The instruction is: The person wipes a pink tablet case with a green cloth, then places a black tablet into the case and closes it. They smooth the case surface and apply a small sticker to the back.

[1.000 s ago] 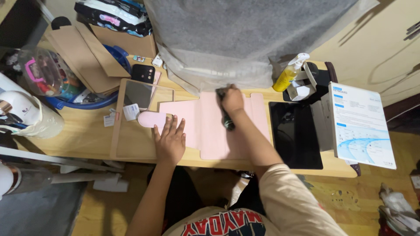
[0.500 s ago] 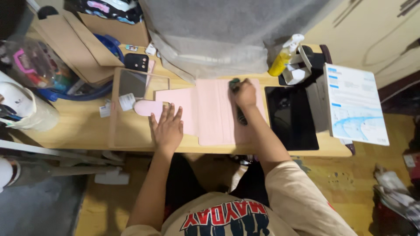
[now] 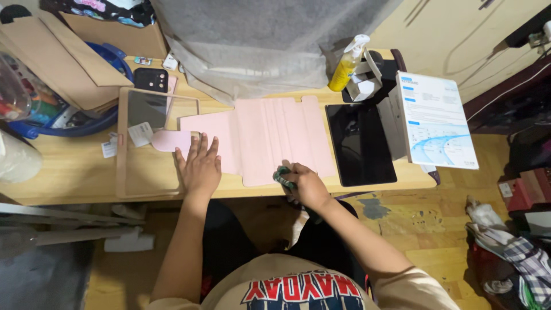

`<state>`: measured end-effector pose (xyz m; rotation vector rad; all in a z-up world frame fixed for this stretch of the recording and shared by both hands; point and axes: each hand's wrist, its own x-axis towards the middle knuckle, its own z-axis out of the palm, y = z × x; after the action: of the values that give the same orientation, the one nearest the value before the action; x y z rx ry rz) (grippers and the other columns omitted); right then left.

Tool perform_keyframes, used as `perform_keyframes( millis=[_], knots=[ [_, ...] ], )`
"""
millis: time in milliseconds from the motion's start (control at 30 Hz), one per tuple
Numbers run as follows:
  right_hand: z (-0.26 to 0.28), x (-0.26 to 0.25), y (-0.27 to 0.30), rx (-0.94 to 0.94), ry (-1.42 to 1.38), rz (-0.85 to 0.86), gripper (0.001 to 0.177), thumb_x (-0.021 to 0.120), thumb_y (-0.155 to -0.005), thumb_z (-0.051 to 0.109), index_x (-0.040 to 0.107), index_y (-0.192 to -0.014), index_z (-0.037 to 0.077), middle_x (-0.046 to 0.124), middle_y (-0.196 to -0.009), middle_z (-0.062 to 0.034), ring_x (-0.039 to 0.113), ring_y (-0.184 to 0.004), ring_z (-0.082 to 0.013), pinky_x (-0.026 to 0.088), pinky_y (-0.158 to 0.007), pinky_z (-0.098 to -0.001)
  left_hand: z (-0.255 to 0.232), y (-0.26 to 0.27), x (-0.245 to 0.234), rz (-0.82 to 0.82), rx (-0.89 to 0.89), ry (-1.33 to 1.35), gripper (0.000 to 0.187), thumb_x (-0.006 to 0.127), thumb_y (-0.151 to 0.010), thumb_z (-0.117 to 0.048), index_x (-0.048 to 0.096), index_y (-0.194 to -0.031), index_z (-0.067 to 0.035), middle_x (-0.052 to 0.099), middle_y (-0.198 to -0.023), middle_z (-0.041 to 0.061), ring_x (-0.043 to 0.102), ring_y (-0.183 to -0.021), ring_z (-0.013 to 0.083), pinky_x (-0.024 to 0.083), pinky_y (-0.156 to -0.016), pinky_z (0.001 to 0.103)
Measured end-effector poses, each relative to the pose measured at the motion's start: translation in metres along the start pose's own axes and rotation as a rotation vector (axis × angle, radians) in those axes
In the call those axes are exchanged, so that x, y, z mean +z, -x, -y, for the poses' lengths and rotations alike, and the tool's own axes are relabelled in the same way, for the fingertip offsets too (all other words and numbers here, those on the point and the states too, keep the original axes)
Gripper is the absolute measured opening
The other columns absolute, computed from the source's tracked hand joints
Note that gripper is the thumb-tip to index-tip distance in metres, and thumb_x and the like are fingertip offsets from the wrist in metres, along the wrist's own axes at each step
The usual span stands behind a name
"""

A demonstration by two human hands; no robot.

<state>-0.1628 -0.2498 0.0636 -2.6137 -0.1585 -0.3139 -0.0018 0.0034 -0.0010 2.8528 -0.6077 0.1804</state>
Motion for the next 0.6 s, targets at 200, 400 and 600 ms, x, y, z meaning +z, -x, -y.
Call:
perform_keyframes(
  millis=[200,400,600],
  knots=[
    [-0.011,0.020,-0.103,0.060,0.048,-0.157,0.015,0.077,-0.079,0.015,0.078,-0.092,0.007,0.066,-0.089,-0.0228,0.067,-0.079,-0.0416,0.056,-0.076,-0.0481,-0.002,0.002,-0.005,0.025,-0.017,0.009,0.054,0.050,-0.099,-0.037,0.047,-0.153,-0.028,0.036,-0.164,0.001,0.029,-0.151,0.0220,0.006,-0.121,0.062],
    [-0.025,0.013,-0.202,0.103,0.165,-0.303,0.021,0.060,-0.081,0.005,0.078,-0.092,0.007,0.067,-0.099,-0.0241,0.067,-0.088,-0.0449,0.055,-0.081,-0.0504,-0.006,0.005,-0.009,-0.013,-0.023,0.032,0.053,0.048,-0.100,-0.037,0.046,-0.153,-0.028,0.036,-0.164,0.001,0.028,-0.152,0.0217,0.007,-0.122,0.060],
    [-0.035,0.017,-0.165,0.097,0.091,-0.238,0.024,0.061,-0.076,0.000,0.079,-0.092,0.004,0.066,-0.099,-0.0255,0.066,-0.087,-0.0458,0.055,-0.080,-0.0500,-0.011,-0.001,-0.020,0.057,-0.073,0.031,0.054,0.048,-0.098,-0.036,0.046,-0.151,-0.029,0.036,-0.162,-0.001,0.027,-0.151,0.0195,0.006,-0.121,0.060]
  ],
)
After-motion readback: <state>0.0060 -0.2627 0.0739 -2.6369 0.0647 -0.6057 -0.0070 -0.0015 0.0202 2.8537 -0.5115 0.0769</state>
